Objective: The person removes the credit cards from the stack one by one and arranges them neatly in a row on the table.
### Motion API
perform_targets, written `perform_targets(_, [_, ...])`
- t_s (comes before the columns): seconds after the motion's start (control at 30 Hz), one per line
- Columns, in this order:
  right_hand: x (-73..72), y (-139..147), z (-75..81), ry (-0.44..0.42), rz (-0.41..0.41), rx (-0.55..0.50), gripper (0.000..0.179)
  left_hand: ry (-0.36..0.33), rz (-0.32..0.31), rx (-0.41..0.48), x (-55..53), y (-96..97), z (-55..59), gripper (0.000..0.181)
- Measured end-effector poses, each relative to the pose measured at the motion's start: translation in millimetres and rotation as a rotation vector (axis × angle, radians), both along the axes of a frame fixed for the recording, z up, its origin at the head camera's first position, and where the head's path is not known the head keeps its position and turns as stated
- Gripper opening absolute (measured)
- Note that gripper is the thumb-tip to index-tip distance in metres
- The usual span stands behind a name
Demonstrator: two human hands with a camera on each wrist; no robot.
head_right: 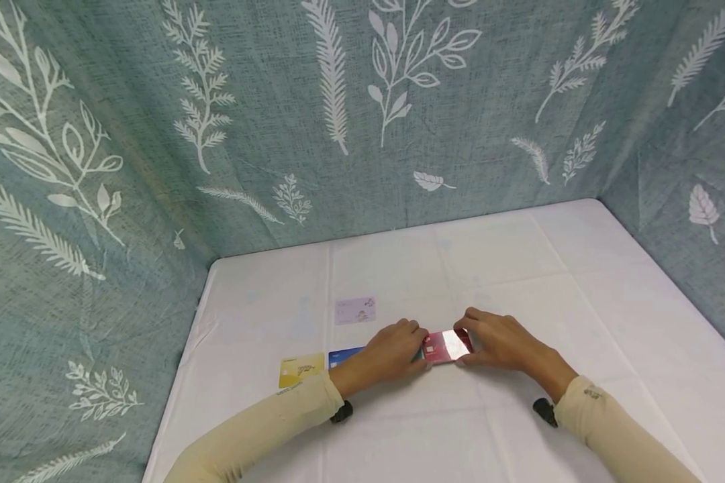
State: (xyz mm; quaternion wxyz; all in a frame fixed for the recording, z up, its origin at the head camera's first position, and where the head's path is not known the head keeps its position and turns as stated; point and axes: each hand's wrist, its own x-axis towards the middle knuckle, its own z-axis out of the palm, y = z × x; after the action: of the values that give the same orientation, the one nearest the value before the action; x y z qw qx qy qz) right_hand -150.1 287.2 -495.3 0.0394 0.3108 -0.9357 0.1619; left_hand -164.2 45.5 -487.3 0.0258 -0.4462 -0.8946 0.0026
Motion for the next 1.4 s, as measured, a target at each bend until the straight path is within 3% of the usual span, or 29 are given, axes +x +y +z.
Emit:
perform_targets(0.83, [4.8, -5.3, -2.3, -0.066, -0.043, 0.051, 0.055, 0.019, -0.003, -0.033, 3.9, -0.2, 1.0, 0.047])
perform_targets(1.4, [3.0, -6.3, -4.5, -0.038, -0.045, 0.026, 0.050, 0.002, 0.040, -0.025, 5.4, 5.4, 3.7, 0.042])
